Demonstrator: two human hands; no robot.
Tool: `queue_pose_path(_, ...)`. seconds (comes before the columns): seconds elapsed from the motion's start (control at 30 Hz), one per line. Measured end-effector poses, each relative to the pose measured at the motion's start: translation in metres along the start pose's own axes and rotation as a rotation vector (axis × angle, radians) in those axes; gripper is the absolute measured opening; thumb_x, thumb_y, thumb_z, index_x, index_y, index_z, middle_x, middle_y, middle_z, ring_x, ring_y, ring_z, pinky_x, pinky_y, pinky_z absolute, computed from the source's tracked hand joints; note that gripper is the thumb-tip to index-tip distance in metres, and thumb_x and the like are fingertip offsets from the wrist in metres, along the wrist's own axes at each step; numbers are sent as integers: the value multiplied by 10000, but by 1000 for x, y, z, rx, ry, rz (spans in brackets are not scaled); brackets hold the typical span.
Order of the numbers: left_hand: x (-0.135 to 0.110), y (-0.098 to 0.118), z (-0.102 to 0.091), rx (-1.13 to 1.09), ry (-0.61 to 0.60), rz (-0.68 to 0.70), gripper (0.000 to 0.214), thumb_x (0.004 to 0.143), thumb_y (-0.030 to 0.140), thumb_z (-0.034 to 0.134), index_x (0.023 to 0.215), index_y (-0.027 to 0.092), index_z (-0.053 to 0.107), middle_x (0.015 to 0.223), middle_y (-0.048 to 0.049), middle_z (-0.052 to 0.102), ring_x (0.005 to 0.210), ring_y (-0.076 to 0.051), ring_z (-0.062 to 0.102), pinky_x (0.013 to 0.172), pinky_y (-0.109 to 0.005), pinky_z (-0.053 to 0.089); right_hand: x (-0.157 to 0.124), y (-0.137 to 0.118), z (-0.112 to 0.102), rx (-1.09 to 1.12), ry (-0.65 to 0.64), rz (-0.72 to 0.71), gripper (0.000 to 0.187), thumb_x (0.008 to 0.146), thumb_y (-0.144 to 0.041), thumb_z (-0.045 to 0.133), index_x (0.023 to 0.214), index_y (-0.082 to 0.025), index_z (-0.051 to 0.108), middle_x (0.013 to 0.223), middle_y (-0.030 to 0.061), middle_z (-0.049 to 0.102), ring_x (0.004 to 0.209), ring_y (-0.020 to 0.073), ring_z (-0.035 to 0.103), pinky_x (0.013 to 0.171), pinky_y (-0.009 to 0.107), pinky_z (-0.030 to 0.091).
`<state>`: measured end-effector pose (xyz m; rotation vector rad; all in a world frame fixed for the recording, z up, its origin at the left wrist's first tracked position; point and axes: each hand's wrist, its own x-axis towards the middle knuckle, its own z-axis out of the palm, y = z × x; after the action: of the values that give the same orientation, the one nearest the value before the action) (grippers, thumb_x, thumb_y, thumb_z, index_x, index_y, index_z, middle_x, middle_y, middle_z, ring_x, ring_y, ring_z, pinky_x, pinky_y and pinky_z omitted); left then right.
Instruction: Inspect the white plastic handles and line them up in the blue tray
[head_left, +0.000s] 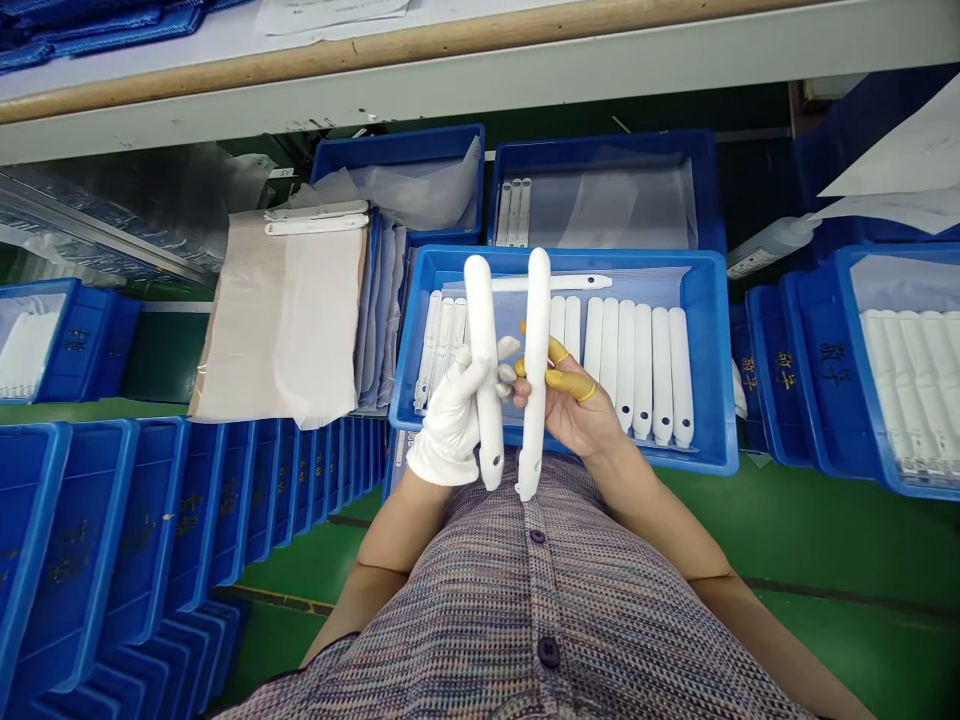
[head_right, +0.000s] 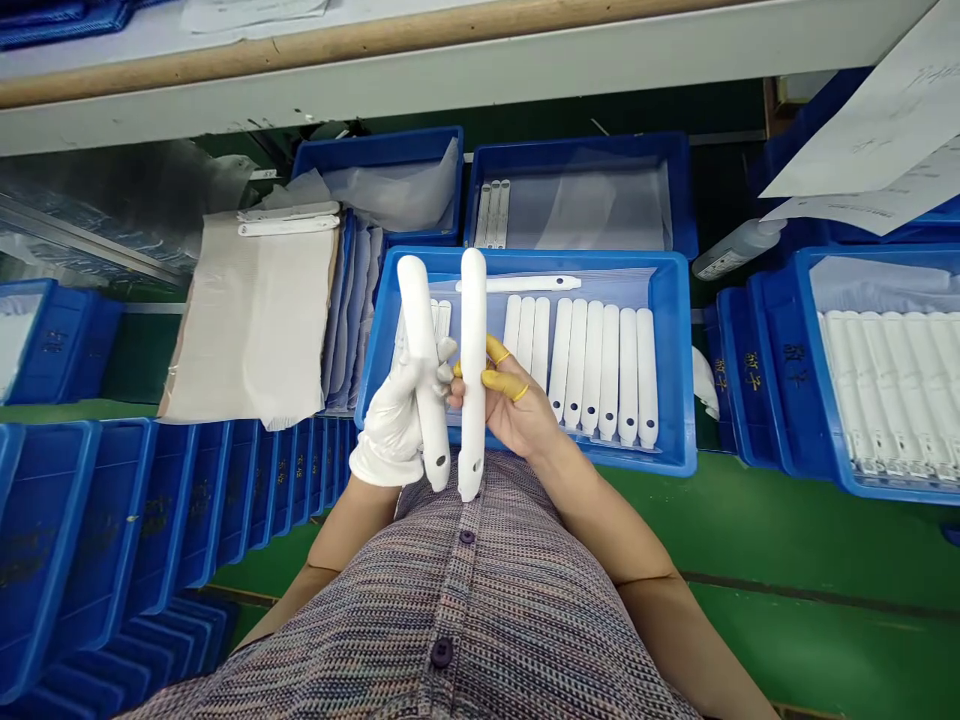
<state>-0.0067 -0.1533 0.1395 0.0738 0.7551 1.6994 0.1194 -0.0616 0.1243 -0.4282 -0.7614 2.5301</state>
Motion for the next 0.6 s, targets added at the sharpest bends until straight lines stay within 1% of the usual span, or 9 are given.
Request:
queue_pose_path(0.03,1,2,0,-24,9,-28,235,965,232,622,1174,138,675,928,-69,701,755,-113,673,721,-204,588,1,-1,-2,15,22,8,455,800,-231,776,1223,-267,614,927,-17,679,780,126,673,705,274,636)
queue_pose_path(0.1,5,6,-2,-60,1,-75,295,1021,261,539,1257,134,661,970,-85,708,815,-121,693,763,-195,592,4,-1,-7,46,81,6,372,804,-229,791,1139,-258,630,954,-7,685,814,120,671,720,252,631)
queue_pose_path(0.2,12,9,-5,-86,-25,-89,371,1077,301,412,1367,196,619,1041,-80,717,824,-125,700,779,-218,605,7,1,-8,141,131,6,303,763,-223,847,980,-267,641,930,-28,674,811,99,654,673,193,604)
queue_pose_path(0.27,15,9,-7,-79,-21,-95,395,1086,320,384,1394,207,604,1034,-78,721,816,-135,704,784,-243,616,8,2,-6,206,128,35,308,753,-237,864,965,-269,642,923,-32,669,820,93,650,673,174,596)
queue_pose_path(0.3,17,9,-7,-75,-17,-101,401,1088,328,376,1392,201,606,1028,-79,722,816,-139,706,785,-251,620,8,2,-5,224,121,55,298,770,-261,855,982,-263,646,925,-26,669,829,94,651,688,175,599)
queue_pose_path(0.4,19,9,-8,-80,-30,-111,421,1098,343,335,1353,190,634,1027,-78,725,818,-136,708,790,-250,624,8,2,-2,209,105,103,212,886,-347,742,1040,-232,651,941,3,676,875,112,658,756,214,616)
queue_pose_path(0.47,19,9,-7,-98,-50,-111,442,1104,348,308,1323,182,654,1012,-77,725,809,-122,705,798,-227,616,8,1,-1,179,118,100,162,952,-365,638,1049,-236,649,959,10,683,910,131,666,792,265,624)
queue_pose_path(0.53,18,10,-5,-108,-52,-109,464,1106,365,296,1306,166,664,997,-82,726,819,-122,706,806,-218,611,7,0,-1,165,145,78,146,982,-356,562,1045,-253,643,980,8,690,931,141,674,810,298,625)
queue_pose_path(0.6,17,11,-5,-100,-41,-113,483,1102,400,305,1310,153,663,986,-91,729,833,-139,709,798,-233,616,5,1,-1,167,160,67,139,973,-325,542,1045,-261,641,988,2,694,924,136,682,806,295,624)
